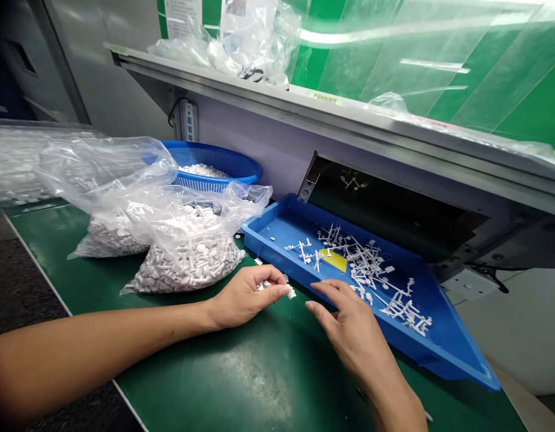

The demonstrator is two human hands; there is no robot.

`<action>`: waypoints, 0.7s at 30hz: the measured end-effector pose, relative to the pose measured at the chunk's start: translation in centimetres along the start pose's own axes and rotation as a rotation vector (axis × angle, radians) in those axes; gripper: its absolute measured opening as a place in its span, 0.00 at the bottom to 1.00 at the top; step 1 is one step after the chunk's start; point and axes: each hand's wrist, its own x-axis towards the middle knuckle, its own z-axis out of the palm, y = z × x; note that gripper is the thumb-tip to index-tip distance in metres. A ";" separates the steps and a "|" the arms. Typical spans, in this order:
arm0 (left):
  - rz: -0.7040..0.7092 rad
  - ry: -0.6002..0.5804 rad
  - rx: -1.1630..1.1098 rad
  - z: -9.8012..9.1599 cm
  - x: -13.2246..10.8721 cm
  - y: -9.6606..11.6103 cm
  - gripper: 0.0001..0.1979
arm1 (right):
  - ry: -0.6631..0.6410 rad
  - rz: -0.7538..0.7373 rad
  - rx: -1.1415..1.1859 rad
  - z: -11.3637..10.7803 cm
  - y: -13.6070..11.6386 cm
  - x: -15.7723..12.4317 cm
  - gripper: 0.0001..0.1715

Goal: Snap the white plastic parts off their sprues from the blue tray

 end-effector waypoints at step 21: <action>0.730 -0.059 0.337 -1.9 0.9 -2.0 0.12 | -0.109 0.179 0.949 5.1 -4.7 -0.5 0.13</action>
